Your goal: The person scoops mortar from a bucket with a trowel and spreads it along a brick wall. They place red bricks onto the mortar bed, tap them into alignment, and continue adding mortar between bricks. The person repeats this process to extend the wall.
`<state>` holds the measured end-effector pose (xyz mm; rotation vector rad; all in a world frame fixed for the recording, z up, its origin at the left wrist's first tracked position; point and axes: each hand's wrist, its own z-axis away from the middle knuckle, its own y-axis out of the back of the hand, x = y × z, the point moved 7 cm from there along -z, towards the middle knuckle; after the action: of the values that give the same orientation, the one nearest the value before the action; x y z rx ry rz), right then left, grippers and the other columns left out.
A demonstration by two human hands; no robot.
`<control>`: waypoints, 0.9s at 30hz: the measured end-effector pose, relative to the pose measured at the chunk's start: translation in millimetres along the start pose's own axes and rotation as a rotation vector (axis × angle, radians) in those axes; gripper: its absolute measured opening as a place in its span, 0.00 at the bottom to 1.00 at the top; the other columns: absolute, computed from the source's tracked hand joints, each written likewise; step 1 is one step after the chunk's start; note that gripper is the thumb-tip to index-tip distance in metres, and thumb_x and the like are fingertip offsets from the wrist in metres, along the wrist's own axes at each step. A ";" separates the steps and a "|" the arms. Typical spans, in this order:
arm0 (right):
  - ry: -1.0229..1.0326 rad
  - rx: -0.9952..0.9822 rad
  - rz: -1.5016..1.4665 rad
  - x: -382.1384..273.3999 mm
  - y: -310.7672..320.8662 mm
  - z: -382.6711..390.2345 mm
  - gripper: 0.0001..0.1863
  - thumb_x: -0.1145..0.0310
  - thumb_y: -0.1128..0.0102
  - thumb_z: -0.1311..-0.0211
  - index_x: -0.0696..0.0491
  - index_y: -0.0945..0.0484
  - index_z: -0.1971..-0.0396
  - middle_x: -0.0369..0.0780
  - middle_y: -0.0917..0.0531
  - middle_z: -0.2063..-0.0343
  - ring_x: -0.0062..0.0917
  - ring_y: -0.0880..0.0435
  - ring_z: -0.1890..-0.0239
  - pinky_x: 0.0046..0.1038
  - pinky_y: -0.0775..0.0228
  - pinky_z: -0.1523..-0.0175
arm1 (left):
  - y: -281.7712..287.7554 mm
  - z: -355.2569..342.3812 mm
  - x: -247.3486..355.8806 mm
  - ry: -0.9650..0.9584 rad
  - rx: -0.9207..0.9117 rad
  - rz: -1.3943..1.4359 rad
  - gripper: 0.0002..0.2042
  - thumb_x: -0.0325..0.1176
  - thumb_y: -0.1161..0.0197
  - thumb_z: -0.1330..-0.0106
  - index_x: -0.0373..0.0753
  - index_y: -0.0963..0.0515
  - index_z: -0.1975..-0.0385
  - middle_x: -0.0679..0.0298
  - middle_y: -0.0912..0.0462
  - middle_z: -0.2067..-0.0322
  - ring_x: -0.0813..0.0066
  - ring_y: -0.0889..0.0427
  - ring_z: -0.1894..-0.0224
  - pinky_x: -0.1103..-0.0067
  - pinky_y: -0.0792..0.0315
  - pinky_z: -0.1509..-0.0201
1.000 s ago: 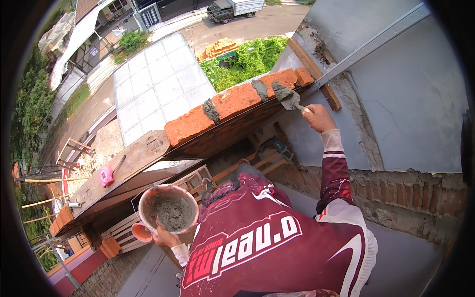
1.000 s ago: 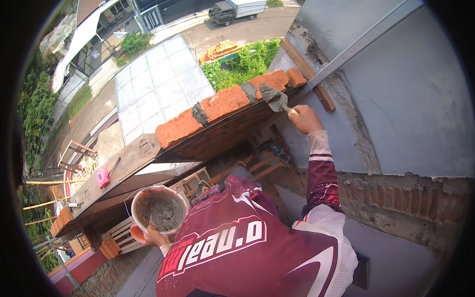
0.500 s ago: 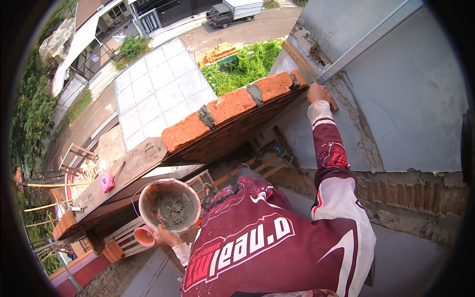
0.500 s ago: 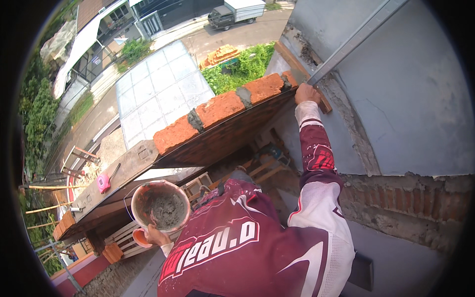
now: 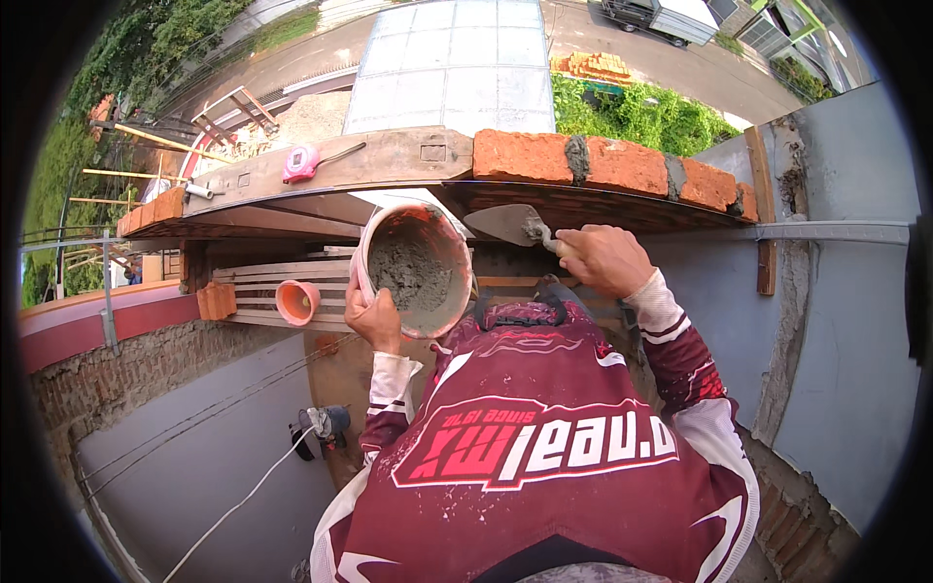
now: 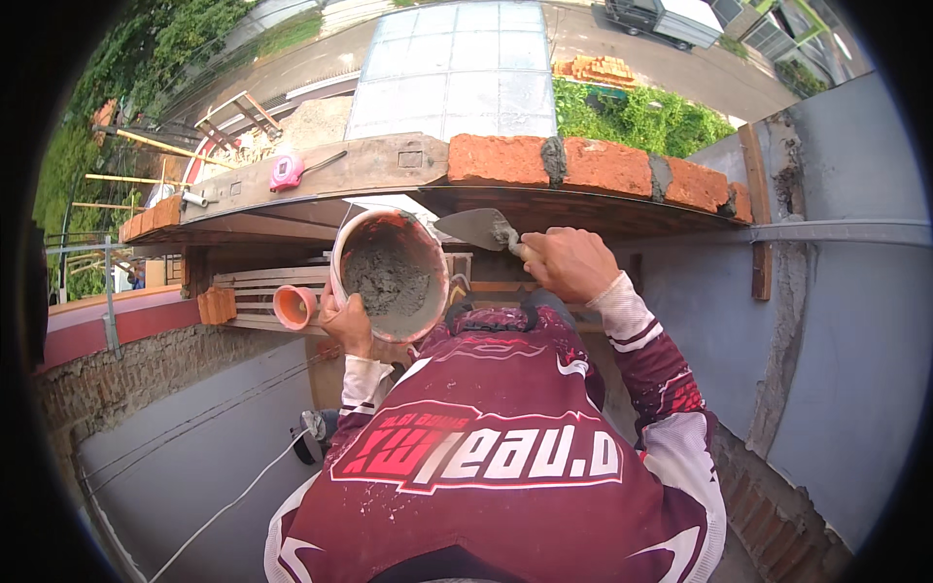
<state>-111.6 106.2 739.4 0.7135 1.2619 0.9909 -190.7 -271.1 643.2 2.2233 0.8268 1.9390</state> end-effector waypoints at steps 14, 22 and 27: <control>0.077 -0.721 -0.830 -92.4 -137.6 -67.8 0.17 0.59 0.43 0.35 0.59 0.16 0.62 0.40 0.15 0.74 0.23 0.16 0.73 0.30 0.23 0.68 | 40.7 -23.2 -2.7 0.080 0.145 0.262 0.04 0.17 0.44 0.52 0.23 0.26 0.77 0.49 0.17 0.49 0.71 0.17 0.57 0.77 0.27 0.51; -0.064 -0.155 -0.771 10.1 -37.8 -11.4 0.20 0.62 0.38 0.42 0.60 0.17 0.54 0.43 0.14 0.71 0.24 0.16 0.75 0.27 0.23 0.68 | 31.8 -8.8 -46.5 0.408 0.160 0.433 0.04 0.19 0.47 0.53 0.34 0.26 0.78 0.70 0.23 0.74 0.79 0.27 0.74 0.79 0.31 0.67; -0.543 0.161 -0.863 118.2 0.8 86.6 0.17 0.63 0.39 0.38 0.59 0.16 0.55 0.36 0.18 0.77 0.16 0.22 0.80 0.23 0.28 0.73 | 29.1 13.9 -60.7 0.463 0.172 0.279 0.05 0.19 0.47 0.53 0.34 0.26 0.77 0.70 0.25 0.73 0.79 0.27 0.73 0.78 0.32 0.67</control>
<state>-25.7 220.0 705.5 0.4329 1.0042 -0.0208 -171.0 -318.7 597.7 2.0982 0.7855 2.6750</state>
